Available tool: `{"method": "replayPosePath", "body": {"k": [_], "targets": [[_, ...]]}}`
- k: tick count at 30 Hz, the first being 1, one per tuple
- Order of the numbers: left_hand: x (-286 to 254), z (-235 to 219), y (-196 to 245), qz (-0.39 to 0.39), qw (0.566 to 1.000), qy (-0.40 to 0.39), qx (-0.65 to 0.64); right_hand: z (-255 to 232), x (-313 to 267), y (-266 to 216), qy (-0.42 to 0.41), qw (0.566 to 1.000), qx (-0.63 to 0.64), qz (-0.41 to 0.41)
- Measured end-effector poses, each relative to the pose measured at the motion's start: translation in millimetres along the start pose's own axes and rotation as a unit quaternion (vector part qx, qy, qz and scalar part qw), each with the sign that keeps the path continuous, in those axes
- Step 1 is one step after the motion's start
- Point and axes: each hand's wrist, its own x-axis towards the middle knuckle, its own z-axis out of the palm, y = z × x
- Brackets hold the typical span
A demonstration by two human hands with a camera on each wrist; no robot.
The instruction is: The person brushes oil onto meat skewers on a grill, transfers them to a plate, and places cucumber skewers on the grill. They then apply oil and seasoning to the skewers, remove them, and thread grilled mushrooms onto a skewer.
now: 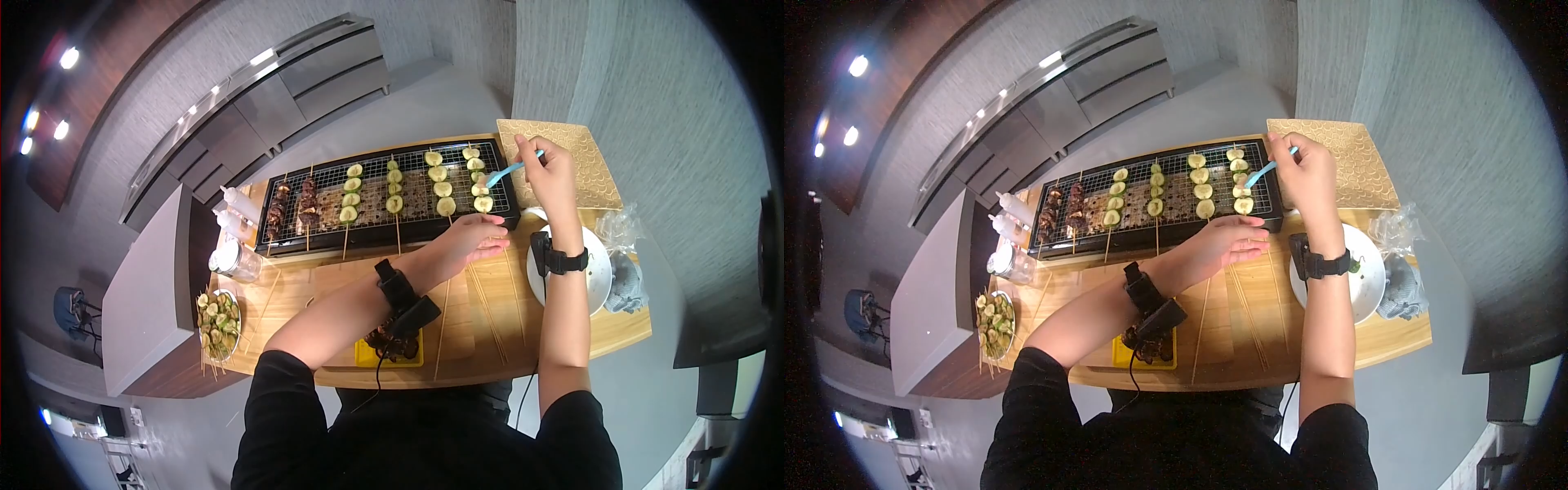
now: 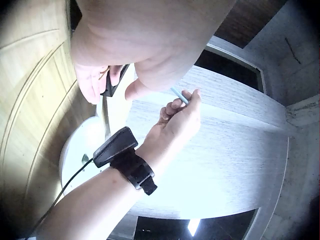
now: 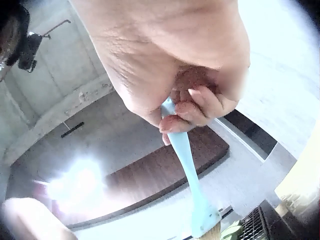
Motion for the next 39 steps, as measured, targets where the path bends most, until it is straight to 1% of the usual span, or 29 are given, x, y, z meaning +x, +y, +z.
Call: {"method": "replayPosePath", "body": {"k": [2, 5, 8, 11, 14, 17, 20, 23, 25, 29, 32, 35, 38, 39], "targets": [[0, 0, -1, 0.001, 1.0, 0.001, -0.001, 1, 0, 3, -0.002, 1.0, -0.004, -0.013], [2, -1, -3, 0.003, 1.0, 0.0, -0.001, 0, -2, -3, 0.002, 1.0, -0.027, 0.004], [3, -1, -3, 0.001, 1.0, 0.006, 0.0, 6, -2, -1, 0.004, 1.0, 0.027, -0.01], [1, 1, -2, 0.001, 1.0, 0.01, 0.003, 8, -2, 8, -0.034, 0.999, -0.003, 0.012], [1, -1, -2, 0.001, 1.0, 0.009, 0.002, 6, -1, 3, -0.002, 1.0, -0.004, 0.014], [1, 0, -1, -0.001, 1.0, 0.01, -0.004, 8, -2, 9, -0.007, 1.0, 0.012, 0.001], [0, 3, 0, 0.004, 1.0, 0.01, 0.004, 9, -1, 10, -0.017, 1.0, 0.021, 0.008], [2, -2, -3, 0.023, 1.0, -0.001, 0.006, 1, -1, -2, 0.007, 1.0, 0.001, 0.013], [2, -2, -2, 0.027, 1.0, -0.006, -0.005, -3, 1, 0, 0.005, 1.0, 0.017, 0.017], [3, -2, -1, 0.016, 1.0, -0.007, 0.011, -4, 0, -2, 0.019, 1.0, 0.018, 0.004], [0, 2, 1, 0.005, 1.0, -0.009, 0.019, 4, -1, 4, -0.007, 1.0, 0.023, -0.02], [-2, 5, 2, 0.0, 1.0, -0.004, 0.028, 4, -4, 0, -0.086, 0.995, -0.039, 0.018], [0, 4, 1, -0.01, 1.0, 0.0, 0.019, 8, -4, 2, -0.064, 0.998, -0.02, 0.005], [0, 4, 2, -0.018, 1.0, 0.001, 0.013, 9, -4, 0, -0.068, 0.997, -0.018, 0.005]]}}
